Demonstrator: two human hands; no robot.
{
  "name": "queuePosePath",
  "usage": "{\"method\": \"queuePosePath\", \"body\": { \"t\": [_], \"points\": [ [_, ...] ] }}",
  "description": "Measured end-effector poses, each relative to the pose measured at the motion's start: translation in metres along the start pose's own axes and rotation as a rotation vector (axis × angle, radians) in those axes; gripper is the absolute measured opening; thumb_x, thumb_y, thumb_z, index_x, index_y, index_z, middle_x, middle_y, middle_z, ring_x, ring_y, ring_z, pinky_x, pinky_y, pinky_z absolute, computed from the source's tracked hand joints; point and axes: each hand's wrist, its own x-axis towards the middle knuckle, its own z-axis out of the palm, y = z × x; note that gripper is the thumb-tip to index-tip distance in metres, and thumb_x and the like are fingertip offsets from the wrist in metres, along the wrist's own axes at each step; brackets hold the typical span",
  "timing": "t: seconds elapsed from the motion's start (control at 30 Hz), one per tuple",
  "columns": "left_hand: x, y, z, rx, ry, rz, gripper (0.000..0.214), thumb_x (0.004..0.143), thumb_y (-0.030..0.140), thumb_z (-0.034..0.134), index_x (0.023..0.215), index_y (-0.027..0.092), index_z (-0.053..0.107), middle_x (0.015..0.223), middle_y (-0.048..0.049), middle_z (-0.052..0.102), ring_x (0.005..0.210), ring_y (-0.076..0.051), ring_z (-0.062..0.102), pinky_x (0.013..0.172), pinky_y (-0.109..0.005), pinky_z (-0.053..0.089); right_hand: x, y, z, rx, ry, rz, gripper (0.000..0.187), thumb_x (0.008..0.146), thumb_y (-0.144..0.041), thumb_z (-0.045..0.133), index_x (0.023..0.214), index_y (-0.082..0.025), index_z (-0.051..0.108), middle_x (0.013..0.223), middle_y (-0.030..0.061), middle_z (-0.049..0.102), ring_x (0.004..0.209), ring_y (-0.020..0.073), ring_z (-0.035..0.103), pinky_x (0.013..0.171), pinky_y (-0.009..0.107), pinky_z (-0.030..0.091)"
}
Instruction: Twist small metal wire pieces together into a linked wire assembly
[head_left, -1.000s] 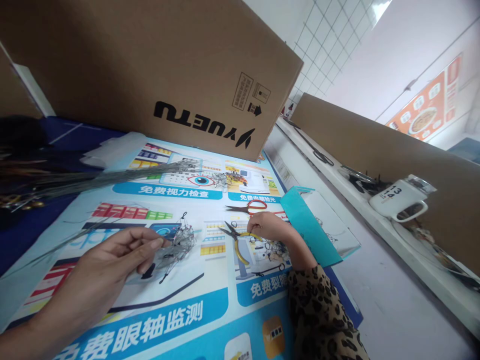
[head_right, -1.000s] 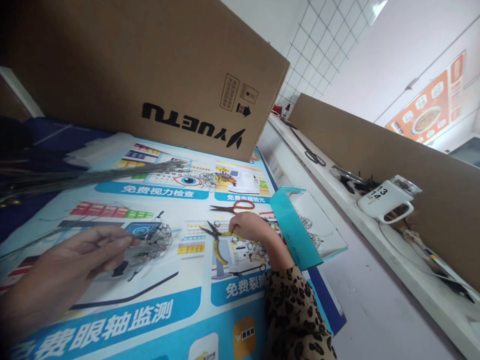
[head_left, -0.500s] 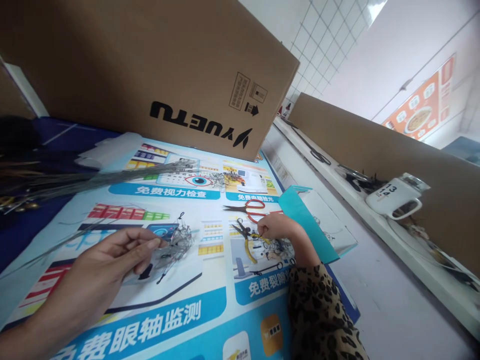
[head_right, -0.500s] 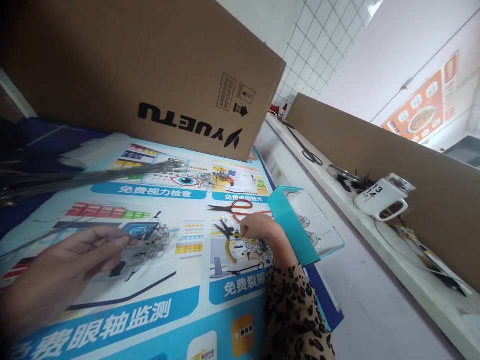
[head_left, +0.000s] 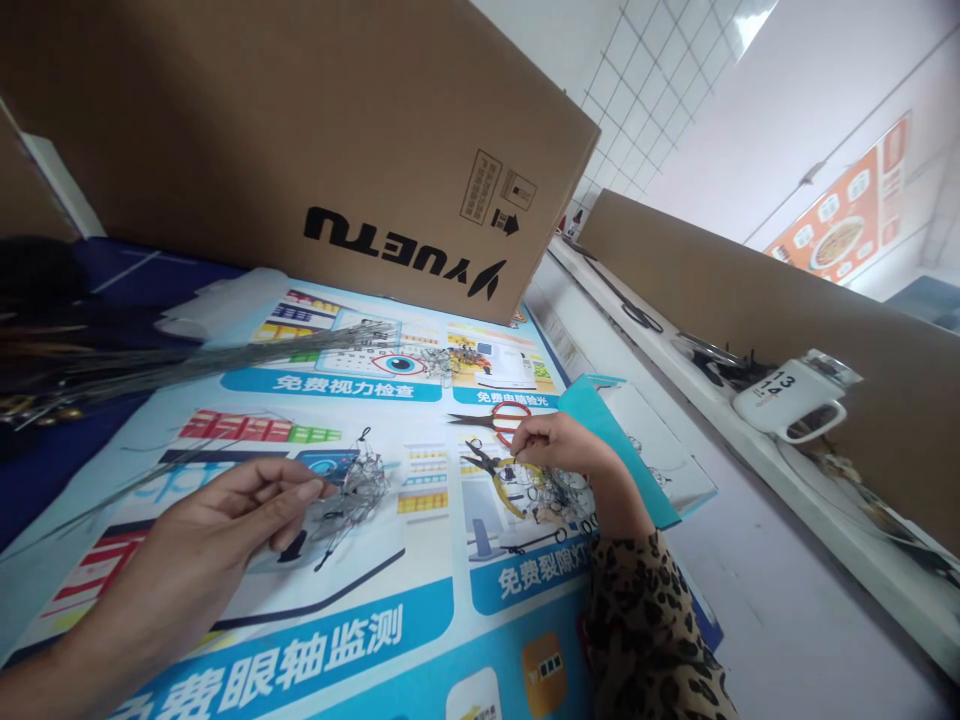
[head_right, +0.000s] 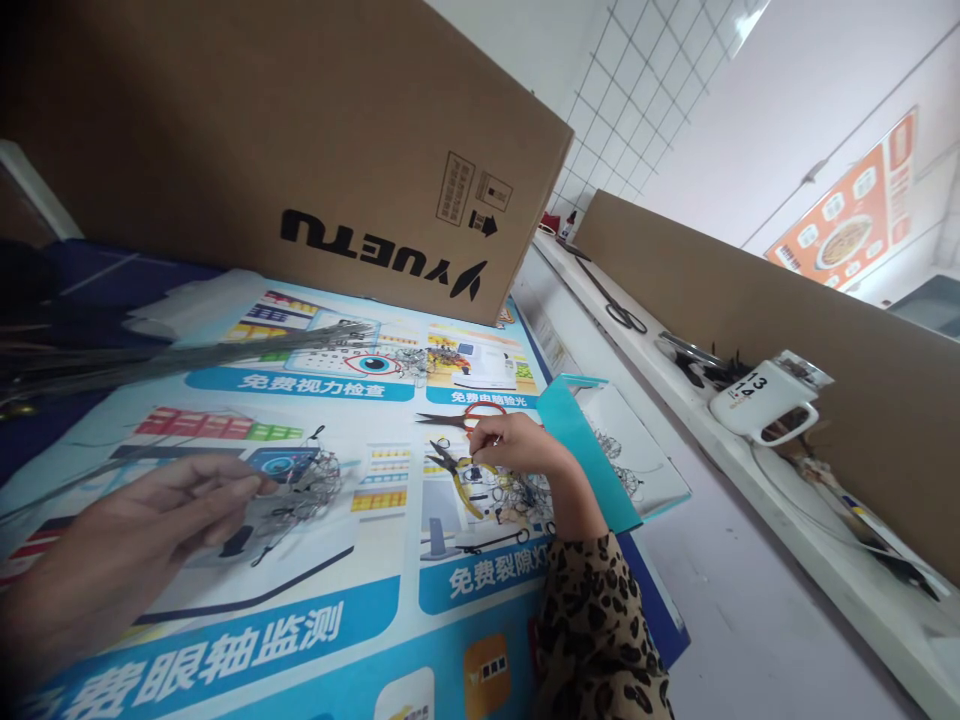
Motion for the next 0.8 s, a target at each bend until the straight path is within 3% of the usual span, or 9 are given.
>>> {"method": "queuePosePath", "body": {
  "t": [0.1, 0.3, 0.53, 0.67, 0.8],
  "points": [
    [0.0, 0.001, 0.001, -0.006, 0.001, 0.001, 0.032, 0.066, 0.041, 0.068, 0.089, 0.022, 0.058, 0.055, 0.0037, 0.049, 0.051, -0.011, 0.041, 0.048, -0.02, 0.034, 0.005, 0.004, 0.005, 0.002, 0.073, 0.076, 0.012, 0.075, -0.021, 0.053, 0.082, -0.015, 0.06, 0.068, -0.0018, 0.058, 0.06, 0.0092, 0.05, 0.054, 0.018, 0.037],
    [-0.001, 0.003, 0.001, -0.013, 0.0, 0.014, 0.031, 0.066, 0.042, 0.069, 0.088, 0.022, 0.058, 0.061, 0.0035, 0.05, 0.052, -0.01, 0.042, 0.048, -0.02, 0.035, 0.011, 0.017, 0.01, -0.111, 0.03, 0.13, 0.011, 0.072, -0.018, 0.052, 0.078, -0.016, 0.06, 0.064, -0.0023, 0.057, 0.055, 0.0091, 0.047, 0.048, 0.017, 0.031],
    [0.0, 0.002, 0.001, -0.021, -0.003, -0.008, 0.03, 0.066, 0.04, 0.069, 0.088, 0.023, 0.059, 0.056, 0.004, 0.05, 0.051, -0.011, 0.042, 0.048, -0.02, 0.035, 0.006, 0.025, 0.005, -0.241, -0.115, 0.113, 0.017, 0.068, -0.014, 0.054, 0.078, -0.02, 0.067, 0.074, -0.0019, 0.066, 0.068, 0.0121, 0.055, 0.054, 0.018, 0.033],
    [0.0, 0.001, 0.001, -0.021, -0.006, -0.009, 0.029, 0.066, 0.04, 0.069, 0.087, 0.022, 0.059, 0.055, 0.0041, 0.05, 0.051, -0.012, 0.043, 0.048, -0.02, 0.035, 0.005, 0.027, 0.006, -0.326, -0.185, 0.116, 0.01, 0.064, -0.015, 0.06, 0.066, -0.02, 0.068, 0.064, -0.0026, 0.066, 0.061, 0.0124, 0.056, 0.053, 0.019, 0.032],
    [-0.001, 0.002, 0.001, -0.016, -0.001, -0.004, 0.029, 0.066, 0.041, 0.068, 0.087, 0.022, 0.059, 0.057, 0.0041, 0.05, 0.051, -0.011, 0.042, 0.048, -0.021, 0.034, 0.007, 0.019, 0.009, -0.423, -0.101, 0.144, 0.008, 0.069, -0.021, 0.06, 0.066, -0.019, 0.067, 0.066, 0.001, 0.066, 0.062, 0.0145, 0.055, 0.053, 0.022, 0.03]
  ]
}}
